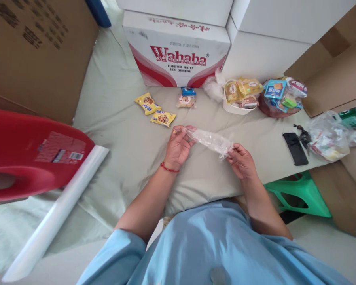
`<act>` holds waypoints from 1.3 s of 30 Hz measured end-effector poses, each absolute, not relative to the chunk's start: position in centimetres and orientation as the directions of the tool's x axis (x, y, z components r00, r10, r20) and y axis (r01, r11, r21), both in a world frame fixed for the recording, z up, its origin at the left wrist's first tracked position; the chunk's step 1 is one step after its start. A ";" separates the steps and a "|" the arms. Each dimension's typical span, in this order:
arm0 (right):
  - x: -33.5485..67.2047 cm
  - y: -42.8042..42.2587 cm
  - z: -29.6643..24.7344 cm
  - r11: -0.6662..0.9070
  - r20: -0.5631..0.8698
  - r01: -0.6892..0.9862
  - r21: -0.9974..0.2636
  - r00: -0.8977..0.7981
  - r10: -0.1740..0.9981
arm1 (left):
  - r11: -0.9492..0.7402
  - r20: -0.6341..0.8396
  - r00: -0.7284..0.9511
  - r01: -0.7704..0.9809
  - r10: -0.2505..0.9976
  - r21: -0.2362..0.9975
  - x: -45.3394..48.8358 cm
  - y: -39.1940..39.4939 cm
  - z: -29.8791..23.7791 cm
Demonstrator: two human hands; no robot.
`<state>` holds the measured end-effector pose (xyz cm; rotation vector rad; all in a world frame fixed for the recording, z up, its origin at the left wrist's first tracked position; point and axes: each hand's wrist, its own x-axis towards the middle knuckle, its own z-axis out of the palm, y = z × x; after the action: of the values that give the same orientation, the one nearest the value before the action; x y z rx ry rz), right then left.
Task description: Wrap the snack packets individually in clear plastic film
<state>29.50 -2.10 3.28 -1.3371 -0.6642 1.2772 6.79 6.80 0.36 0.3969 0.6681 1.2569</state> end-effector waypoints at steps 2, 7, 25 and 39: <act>30.1 -2.5 3.5 -0.221 -0.299 -0.284 -0.933 0.270 0.915 | 0.261 -0.249 0.133 -0.753 0.959 0.604 6.8 6.9 0.2; 31.6 -3.8 4.1 -0.219 -0.318 -0.292 -0.931 0.356 0.878 | 0.297 -0.353 0.099 -0.769 0.930 0.566 6.7 7.2 0.5; 36.4 -5.6 4.9 -0.203 -0.182 0.052 -0.978 0.272 0.945 | 0.355 -0.448 -0.046 -0.539 0.893 0.763 8.2 6.3 1.8; 31.2 -1.7 3.9 -0.225 -0.216 0.021 -0.974 0.210 0.954 | 0.429 -0.369 0.219 -0.443 0.903 0.787 8.1 4.8 0.6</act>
<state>31.16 -1.70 3.88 -1.4957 -0.9699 1.1882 8.09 4.84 0.55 0.5985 0.9311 1.0119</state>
